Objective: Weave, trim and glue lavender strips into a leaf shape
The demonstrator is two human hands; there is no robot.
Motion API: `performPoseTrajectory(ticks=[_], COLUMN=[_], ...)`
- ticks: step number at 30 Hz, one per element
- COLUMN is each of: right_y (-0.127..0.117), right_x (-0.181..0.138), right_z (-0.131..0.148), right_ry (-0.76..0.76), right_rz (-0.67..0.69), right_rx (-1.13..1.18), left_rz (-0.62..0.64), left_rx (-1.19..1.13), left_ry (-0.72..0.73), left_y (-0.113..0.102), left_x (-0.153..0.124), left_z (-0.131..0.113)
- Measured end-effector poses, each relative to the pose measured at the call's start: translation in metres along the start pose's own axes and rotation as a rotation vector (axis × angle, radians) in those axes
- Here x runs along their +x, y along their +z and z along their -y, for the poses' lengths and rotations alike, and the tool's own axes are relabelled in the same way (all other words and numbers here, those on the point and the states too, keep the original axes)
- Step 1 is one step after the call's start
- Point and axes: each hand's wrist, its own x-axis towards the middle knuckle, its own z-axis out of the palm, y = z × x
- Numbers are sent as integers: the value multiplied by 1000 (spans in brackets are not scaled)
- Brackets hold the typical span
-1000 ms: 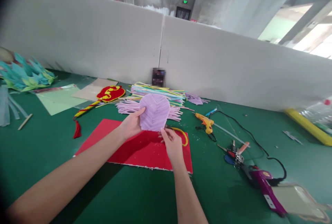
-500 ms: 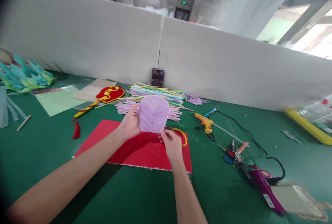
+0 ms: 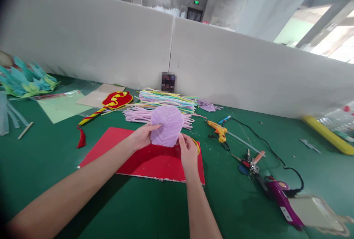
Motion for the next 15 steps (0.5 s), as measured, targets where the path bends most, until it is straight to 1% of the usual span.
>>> performPoseTrajectory(ticks=[4, 7, 12, 15], right_y=[-6, -8, -8, -6], right_x=[5, 7, 6, 6], right_z=[-2, -3, -5, -5], right_ry=[-32, -72, -121, -116], right_rz=[-68, -83, -77, -84], right_rx=[46, 81, 26, 87], left_rz=[2, 30, 61, 44], left_rx=[23, 51, 112, 119], left_ry=[-92, -140, -174, -173], left_y=[4, 5, 3, 3], left_x=[-4, -6, -5, -5], left_z=[6, 12, 19, 19])
